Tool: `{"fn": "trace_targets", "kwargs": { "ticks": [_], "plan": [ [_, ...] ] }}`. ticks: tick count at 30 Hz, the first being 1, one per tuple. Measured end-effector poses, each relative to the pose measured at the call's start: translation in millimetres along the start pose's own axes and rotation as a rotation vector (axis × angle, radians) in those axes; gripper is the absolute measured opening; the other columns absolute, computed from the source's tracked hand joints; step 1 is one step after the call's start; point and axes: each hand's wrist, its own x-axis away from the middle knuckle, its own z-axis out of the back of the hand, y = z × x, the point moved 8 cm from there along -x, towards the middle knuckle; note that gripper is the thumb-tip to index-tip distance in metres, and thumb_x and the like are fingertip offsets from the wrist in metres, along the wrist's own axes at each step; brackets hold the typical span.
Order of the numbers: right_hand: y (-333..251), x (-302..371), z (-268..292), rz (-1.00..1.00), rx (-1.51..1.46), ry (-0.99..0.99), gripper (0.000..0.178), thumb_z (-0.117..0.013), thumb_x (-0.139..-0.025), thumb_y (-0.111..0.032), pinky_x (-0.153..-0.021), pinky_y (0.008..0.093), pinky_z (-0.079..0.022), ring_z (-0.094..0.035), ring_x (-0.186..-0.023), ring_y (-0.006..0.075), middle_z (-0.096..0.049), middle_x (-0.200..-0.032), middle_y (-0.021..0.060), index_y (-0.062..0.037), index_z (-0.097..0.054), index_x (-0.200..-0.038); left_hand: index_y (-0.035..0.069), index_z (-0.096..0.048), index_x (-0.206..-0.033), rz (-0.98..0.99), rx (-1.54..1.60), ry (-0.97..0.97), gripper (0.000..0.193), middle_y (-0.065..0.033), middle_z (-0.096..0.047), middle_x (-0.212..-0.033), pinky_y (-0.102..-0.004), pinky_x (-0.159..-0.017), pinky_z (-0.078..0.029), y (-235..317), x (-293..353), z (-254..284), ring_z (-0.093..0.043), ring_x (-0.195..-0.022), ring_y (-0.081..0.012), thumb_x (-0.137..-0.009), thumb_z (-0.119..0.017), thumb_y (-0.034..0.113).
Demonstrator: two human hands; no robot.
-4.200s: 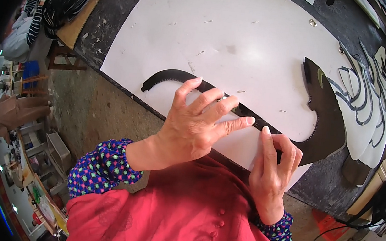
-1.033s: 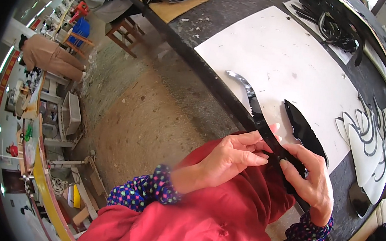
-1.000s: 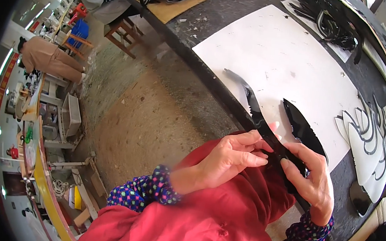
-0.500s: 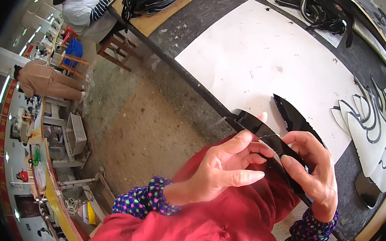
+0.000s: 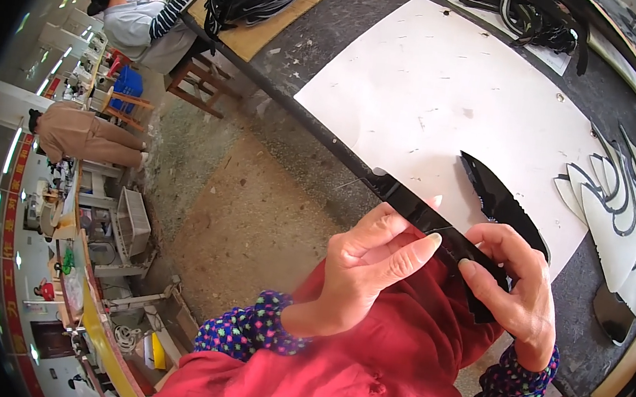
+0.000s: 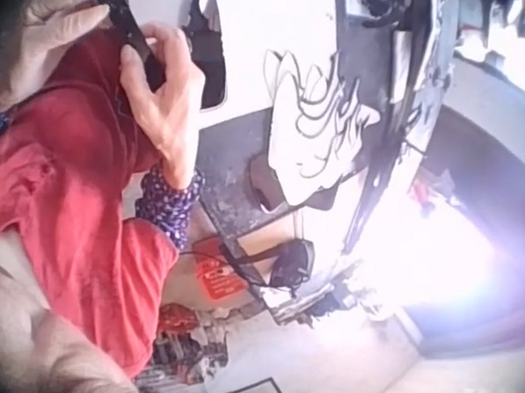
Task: Peeling adhesive backing from black trim pieces and sticking them onto white shoe upper components.
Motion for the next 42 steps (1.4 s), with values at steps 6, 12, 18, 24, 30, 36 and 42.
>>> {"fn": "trace_targets", "kwargs": {
  "ticks": [6,12,18,24,30,36,42],
  "plan": [
    [1.7,-0.1,-2.2,-0.024,-0.018,-0.002,0.026,-0.067,-0.086,-0.011,-0.065,0.029,-0.048,-0.062,-0.066,0.0169,-0.062,-0.073,0.0097,0.0022,-0.06,-0.107,-0.009,-0.06,-0.127,0.054,-0.015,0.044,0.031,-0.017,-0.059,-0.132,-0.033,-0.094,-0.051,-8.9,0.9,10.5,-0.062,-0.108,-0.0192,-0.099,-0.054,0.003],
    [11.4,0.8,-5.8,-0.021,-0.048,0.002,0.026,-0.068,-0.087,-0.012,-0.067,0.0286,-0.047,-0.058,-0.063,0.0156,-0.063,-0.072,0.0094,0.002,-0.06,-0.108,-0.01,-0.059,-0.127,0.029,0.067,0.041,0.031,-0.0103,-0.057,-0.118,-0.0255,-0.084,-0.048,-5.6,0.0,9.7,-0.055,-0.094,-0.012,-0.101,-0.053,0.006],
    [-2.8,-0.4,-2.3,0.222,0.048,0.142,0.035,-0.075,-0.078,-0.002,-0.074,0.0325,-0.05,-0.061,-0.087,0.0211,-0.064,-0.097,0.0106,-0.0011,-0.064,-0.111,-0.012,-0.053,-0.132,0.082,-0.01,0.034,0.034,-0.021,-0.055,-0.137,-0.0356,-0.095,-0.053,-3.4,1.9,6.0,-0.061,-0.113,-0.022,-0.101,-0.047,0.001],
    [-35.9,10.9,-10.8,0.466,0.268,0.341,0.03,-0.081,-0.071,-0.002,-0.069,0.0339,-0.049,-0.058,-0.081,0.0247,-0.058,-0.089,0.0091,-0.0038,-0.069,-0.099,-0.013,-0.053,-0.132,0.086,0.007,0.001,0.033,-0.0188,-0.058,-0.132,-0.0329,-0.097,-0.052,-2.6,2.9,0.9,-0.059,-0.116,-0.0206,-0.102,-0.047,0.001],
    [-36.7,11.8,-15.1,0.546,0.339,0.429,0.029,-0.081,-0.068,-0.001,-0.064,0.0331,-0.044,-0.054,-0.075,0.0228,-0.057,-0.086,0.0086,-0.0048,-0.069,-0.095,-0.012,-0.056,-0.129,0.079,-0.066,-0.016,0.031,-0.017,-0.059,-0.13,-0.0313,-0.098,-0.051,2.2,5.1,-2.1,-0.06,-0.115,-0.02,-0.102,-0.048,0.0],
    [-40.1,12.6,-20.0,0.61,0.426,0.453,0.029,-0.08,-0.067,-0.001,-0.063,0.0335,-0.04,-0.053,-0.074,0.0232,-0.056,-0.085,0.008,-0.0048,-0.069,-0.093,-0.011,-0.06,-0.126,0.069,-0.12,-0.031,0.029,-0.0095,-0.063,-0.115,-0.0233,-0.088,-0.048,6.7,5.0,-1.0,-0.059,-0.101,-0.0114,-0.101,-0.051,0.001],
    [-46.7,18.4,-25.8,0.674,0.563,0.486,0.029,-0.078,-0.065,-0.001,-0.066,0.0349,-0.038,-0.053,-0.073,0.0235,-0.055,-0.085,0.0073,-0.0035,-0.067,-0.091,-0.009,-0.065,-0.12,0.061,-0.227,-0.034,0.026,-0.0035,-0.062,-0.1,-0.0196,-0.079,-0.045,15.2,4.5,-4.0,-0.054,-0.089,-0.0061,-0.1,-0.053,0.001]
  ]
}}
